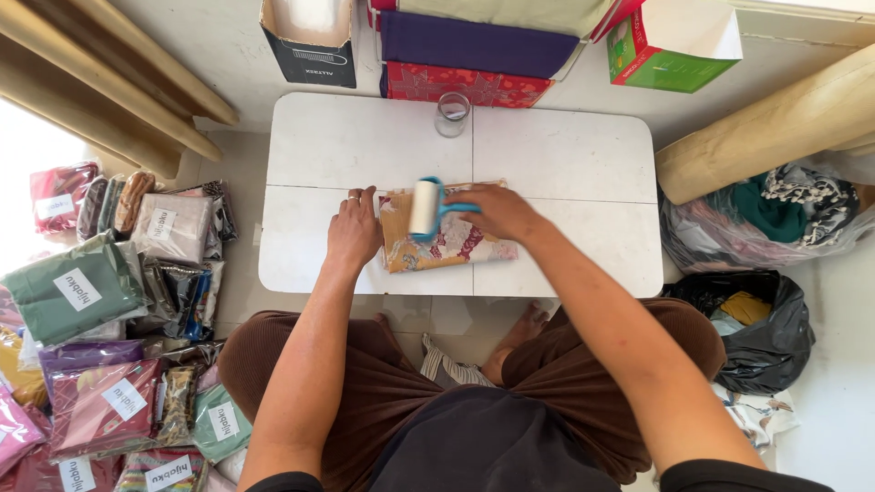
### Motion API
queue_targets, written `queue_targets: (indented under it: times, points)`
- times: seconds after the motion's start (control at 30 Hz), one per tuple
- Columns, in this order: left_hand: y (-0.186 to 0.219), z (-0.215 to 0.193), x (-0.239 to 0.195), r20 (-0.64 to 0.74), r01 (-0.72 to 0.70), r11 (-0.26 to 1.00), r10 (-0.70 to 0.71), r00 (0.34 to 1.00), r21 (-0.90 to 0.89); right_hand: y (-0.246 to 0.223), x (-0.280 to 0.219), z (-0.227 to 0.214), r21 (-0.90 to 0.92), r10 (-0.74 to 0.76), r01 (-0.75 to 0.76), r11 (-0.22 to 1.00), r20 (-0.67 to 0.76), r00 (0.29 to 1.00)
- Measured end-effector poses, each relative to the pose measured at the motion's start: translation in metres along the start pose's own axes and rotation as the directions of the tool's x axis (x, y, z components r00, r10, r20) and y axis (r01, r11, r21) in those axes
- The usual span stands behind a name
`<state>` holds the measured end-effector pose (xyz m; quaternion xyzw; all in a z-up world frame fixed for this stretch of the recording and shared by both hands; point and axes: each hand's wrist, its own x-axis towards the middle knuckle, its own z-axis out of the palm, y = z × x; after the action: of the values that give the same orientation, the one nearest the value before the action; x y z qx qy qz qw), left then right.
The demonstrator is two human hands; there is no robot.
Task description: The person folds a patterned piece of fabric on a white table using a lint roller to smooth it. They then place the folded fabric into a clear plastic bag, seal it, and attach a label to the package.
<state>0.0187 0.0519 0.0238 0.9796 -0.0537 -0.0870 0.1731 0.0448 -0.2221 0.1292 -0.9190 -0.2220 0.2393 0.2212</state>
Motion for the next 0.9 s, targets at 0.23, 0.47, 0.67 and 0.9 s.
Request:
queue_targets:
  times: [0.23, 0.47, 0.67, 0.9]
  points:
    - [0.004, 0.012, 0.003, 0.041, -0.012, 1.0, 0.011, 0.999, 0.025, 0.087, -0.077, -0.038, -0.069, 0.217, -0.217, 0.974, 0.002, 0.976]
    - [0.01, 0.02, 0.015, 0.04, -0.092, 0.996, 0.092, 0.995, -0.001, 0.083, -0.133, -0.111, 0.027, 0.148, -0.156, 0.987, -0.502, 0.852]
    - [0.001, 0.043, 0.016, 0.096, -0.102, 0.995, 0.103, 0.99, -0.02, 0.079, -0.149, -0.185, -0.013, 0.063, -0.177, 0.984, -0.908, 0.414]
    - [0.008, 0.031, 0.0, 0.126, -0.059, 0.997, 0.065, 0.99, -0.053, 0.189, -0.072, -0.202, 0.069, 0.469, -0.663, 0.746, -0.761, 0.448]
